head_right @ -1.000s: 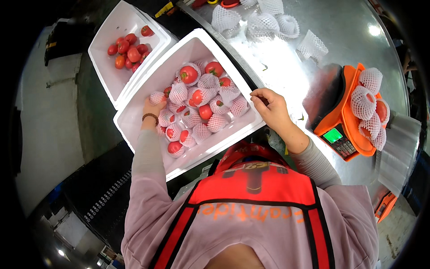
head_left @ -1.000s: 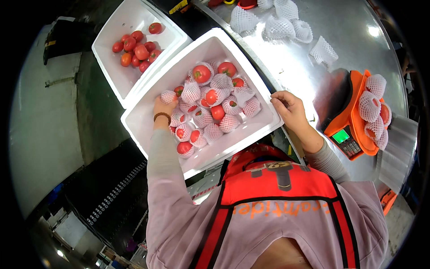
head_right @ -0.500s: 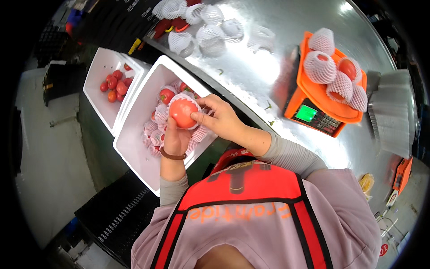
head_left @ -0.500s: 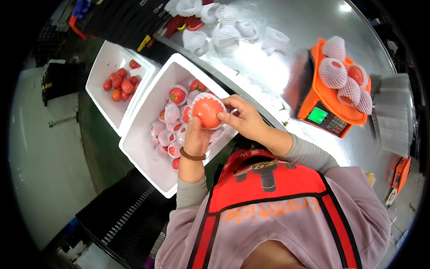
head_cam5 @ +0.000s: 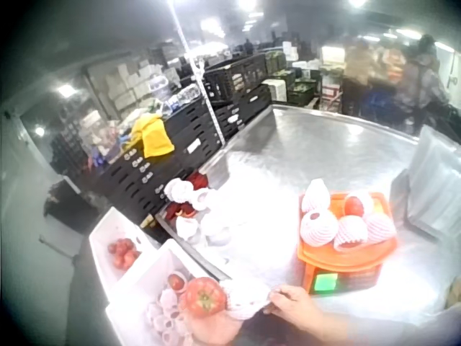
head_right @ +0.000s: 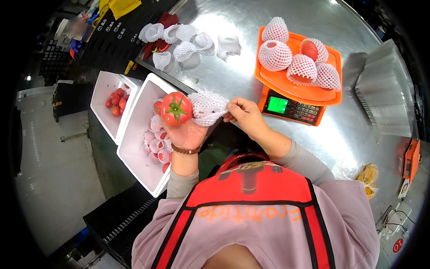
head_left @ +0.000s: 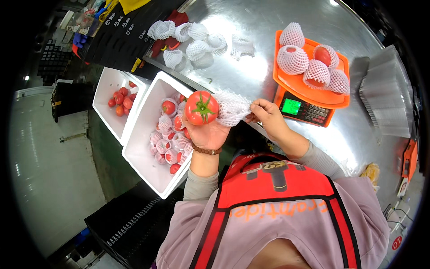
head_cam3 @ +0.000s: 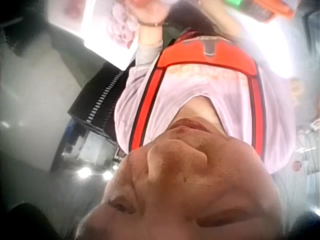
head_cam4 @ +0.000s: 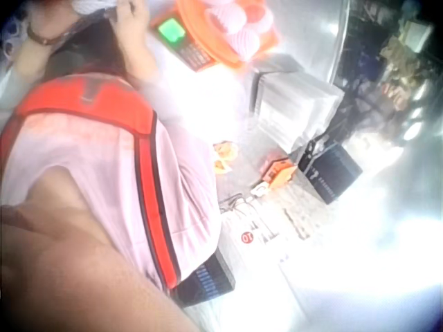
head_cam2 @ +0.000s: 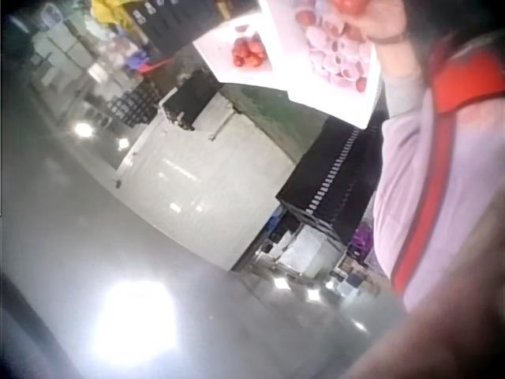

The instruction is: The person places individually foam-wrapped tomatoes into a clear plastic container, weighs the container on a digital scale, and then sets it aside. This process is repeated multiple times with tomatoes taken from a white bin.

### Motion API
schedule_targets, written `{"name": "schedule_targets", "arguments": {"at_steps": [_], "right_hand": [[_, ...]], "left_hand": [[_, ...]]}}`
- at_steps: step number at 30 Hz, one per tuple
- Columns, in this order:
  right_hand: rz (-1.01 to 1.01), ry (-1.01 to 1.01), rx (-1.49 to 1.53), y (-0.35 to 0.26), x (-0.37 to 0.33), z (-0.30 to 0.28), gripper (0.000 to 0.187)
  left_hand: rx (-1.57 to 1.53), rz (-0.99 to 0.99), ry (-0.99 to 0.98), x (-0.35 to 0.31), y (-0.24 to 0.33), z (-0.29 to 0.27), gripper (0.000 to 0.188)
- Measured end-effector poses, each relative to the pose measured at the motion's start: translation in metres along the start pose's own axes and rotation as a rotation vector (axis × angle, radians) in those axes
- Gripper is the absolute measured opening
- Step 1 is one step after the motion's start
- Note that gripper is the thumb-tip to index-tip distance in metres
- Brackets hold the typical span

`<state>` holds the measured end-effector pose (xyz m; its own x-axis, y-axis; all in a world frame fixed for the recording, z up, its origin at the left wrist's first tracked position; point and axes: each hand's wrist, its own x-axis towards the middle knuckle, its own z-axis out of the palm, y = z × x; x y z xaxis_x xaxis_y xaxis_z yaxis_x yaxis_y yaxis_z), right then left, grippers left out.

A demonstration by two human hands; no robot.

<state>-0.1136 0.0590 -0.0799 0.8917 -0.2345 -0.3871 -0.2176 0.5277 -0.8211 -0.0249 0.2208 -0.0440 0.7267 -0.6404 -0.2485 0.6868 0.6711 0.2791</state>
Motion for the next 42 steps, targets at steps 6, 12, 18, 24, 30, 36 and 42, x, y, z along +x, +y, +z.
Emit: {"name": "schedule_targets", "arguments": {"at_steps": [6,12,18,24,30,36,42], "right_hand": [[0.109,-0.052,0.478,-0.022,-0.008,-0.011,0.013],[0.114,-0.076,0.612,-0.048,-0.005,0.003,0.018],[-0.494,-0.015,-0.320,-0.071,-0.019,0.016,0.006],[-0.973,-0.026,-0.637,-0.054,-0.022,0.012,0.027],[-0.104,-0.209,0.128,-0.044,-0.011,0.006,0.047],[0.289,-0.425,0.685,-0.036,-0.002,0.000,0.044],[0.053,-0.193,0.243,-0.036,-0.004,0.002,0.044]], "left_hand": [[-0.023,-0.082,-0.073,0.001,-0.024,0.004,0.084],[0.016,-0.067,-0.038,0.001,-0.038,0.009,0.081],[0.789,0.247,-0.109,-0.006,-0.036,0.002,0.060],[1.317,0.602,0.045,-0.010,-0.027,0.016,0.068],[1.343,0.468,0.010,-0.011,-0.014,0.034,0.038],[0.861,0.406,0.120,-0.004,-0.011,0.006,0.012],[0.945,0.478,0.212,-0.001,-0.013,0.012,0.012]]}}
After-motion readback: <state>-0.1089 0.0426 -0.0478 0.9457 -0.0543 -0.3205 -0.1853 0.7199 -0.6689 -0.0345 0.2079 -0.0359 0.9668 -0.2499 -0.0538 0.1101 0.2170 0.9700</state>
